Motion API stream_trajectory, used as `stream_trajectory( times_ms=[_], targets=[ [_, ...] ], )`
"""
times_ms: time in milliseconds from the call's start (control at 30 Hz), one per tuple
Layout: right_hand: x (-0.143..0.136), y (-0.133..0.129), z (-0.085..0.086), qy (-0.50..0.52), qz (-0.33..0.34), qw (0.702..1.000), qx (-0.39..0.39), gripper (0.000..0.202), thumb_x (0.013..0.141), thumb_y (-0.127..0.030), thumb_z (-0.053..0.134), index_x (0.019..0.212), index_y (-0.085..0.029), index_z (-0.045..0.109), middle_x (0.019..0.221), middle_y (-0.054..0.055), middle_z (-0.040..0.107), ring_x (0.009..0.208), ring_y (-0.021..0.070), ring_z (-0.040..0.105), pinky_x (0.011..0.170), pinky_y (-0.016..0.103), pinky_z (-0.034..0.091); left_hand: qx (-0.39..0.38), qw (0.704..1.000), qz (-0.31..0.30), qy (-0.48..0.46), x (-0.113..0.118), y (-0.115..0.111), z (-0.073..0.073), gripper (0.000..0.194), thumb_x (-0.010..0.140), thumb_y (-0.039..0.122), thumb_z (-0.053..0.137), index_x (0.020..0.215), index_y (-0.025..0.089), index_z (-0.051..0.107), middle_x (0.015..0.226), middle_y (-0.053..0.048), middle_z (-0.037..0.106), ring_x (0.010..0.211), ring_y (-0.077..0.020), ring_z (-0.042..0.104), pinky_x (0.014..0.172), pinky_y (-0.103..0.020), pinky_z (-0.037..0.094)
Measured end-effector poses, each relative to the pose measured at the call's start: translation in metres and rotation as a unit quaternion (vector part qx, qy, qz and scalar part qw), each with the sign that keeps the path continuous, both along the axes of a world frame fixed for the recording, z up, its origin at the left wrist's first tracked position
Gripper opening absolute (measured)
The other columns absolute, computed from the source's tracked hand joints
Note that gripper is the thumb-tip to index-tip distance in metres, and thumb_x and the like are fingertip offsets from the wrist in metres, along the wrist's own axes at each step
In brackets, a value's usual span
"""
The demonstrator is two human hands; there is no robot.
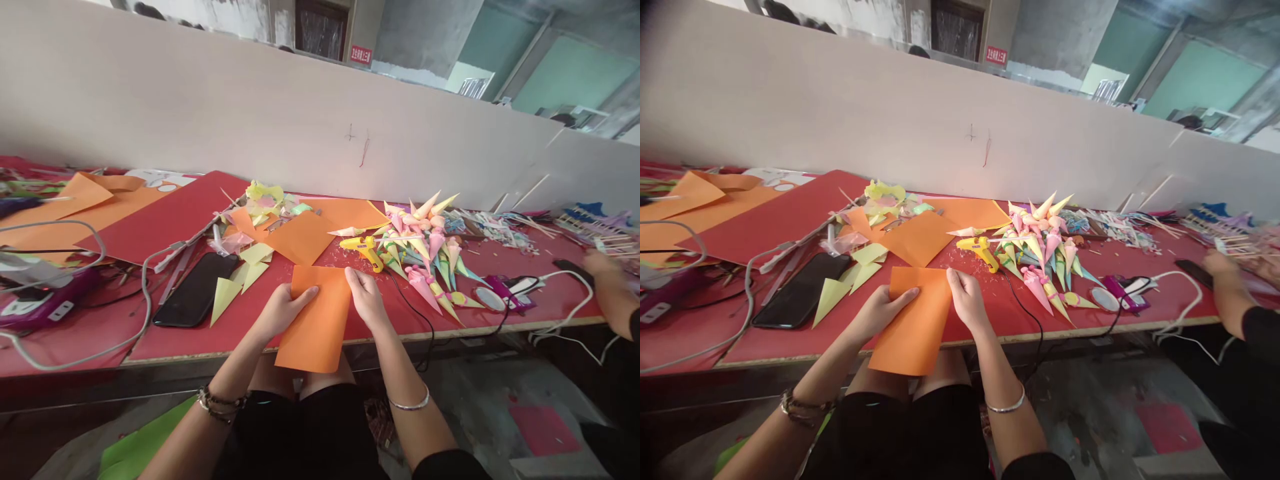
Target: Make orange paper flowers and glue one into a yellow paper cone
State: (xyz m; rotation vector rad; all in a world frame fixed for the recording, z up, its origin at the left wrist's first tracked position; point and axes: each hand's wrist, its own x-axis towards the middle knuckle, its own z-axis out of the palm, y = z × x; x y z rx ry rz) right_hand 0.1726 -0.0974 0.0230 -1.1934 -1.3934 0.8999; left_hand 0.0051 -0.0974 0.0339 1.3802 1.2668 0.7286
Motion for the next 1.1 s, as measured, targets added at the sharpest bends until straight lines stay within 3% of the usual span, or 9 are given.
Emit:
stream_trajectory(
  times_ms=[333,567,767,933,1100],
  targets=[
    [-0.005,0.0,-0.001,-0.002,-0.079,0.997,0.017,0.042,0.082,-0.053,0.034,0.056,-0.02,0.03,0.052,-0.004,0.03,0.049,0.0097,0.029,0.046,0.023,0.026,-0.09,0.991,-0.045,-0.085,-0.001,-0.003,-0.011,0.05,0.064,0.056,0.06,0.089,0.013,0.063,0.084,-0.007,0.069,0.072,-0.0202,0.064,0.06,-0.026,0.051],
    [-0.004,-0.002,-0.01,0.028,0.012,0.999,-0.032,0.043,0.08,-0.056,0.036,0.058,-0.019,0.035,0.056,-0.002,0.036,0.053,0.01,0.035,0.049,0.023,0.032,-0.056,0.998,-0.011,-0.037,-0.004,-0.004,-0.003,0.053,0.064,0.06,0.056,0.087,0.012,0.062,0.089,-0.009,0.068,0.077,-0.0225,0.064,0.062,-0.027,0.051],
    [-0.006,-0.002,-0.016,-0.01,-0.022,1.0,-0.009,0.044,0.081,-0.056,0.034,0.061,-0.018,0.041,0.057,-0.001,0.041,0.054,0.0105,0.037,0.05,0.023,0.032,-0.053,0.998,-0.023,-0.025,-0.006,-0.004,0.002,0.053,0.064,0.06,0.056,0.086,0.012,0.061,0.089,-0.009,0.068,0.076,-0.0225,0.063,0.06,-0.027,0.05],
    [-0.009,-0.004,-0.02,0.045,0.031,0.997,-0.054,0.045,0.079,-0.06,0.033,0.061,-0.019,0.041,0.058,0.0,0.042,0.056,0.0118,0.04,0.051,0.024,0.035,-0.036,0.999,-0.013,-0.016,-0.009,-0.004,0.004,0.054,0.064,0.061,0.055,0.086,0.011,0.06,0.088,-0.011,0.068,0.079,-0.0254,0.063,0.063,-0.03,0.051],
    [-0.011,-0.009,-0.024,0.004,0.041,0.998,-0.054,0.049,0.079,-0.061,0.031,0.059,-0.018,0.042,0.054,0.0,0.041,0.055,0.0117,0.041,0.049,0.023,0.033,-0.054,0.998,-0.009,-0.036,-0.011,-0.004,0.001,0.055,0.063,0.061,0.056,0.086,0.012,0.061,0.09,-0.01,0.068,0.082,-0.0264,0.063,0.067,-0.032,0.052]
  ],
)
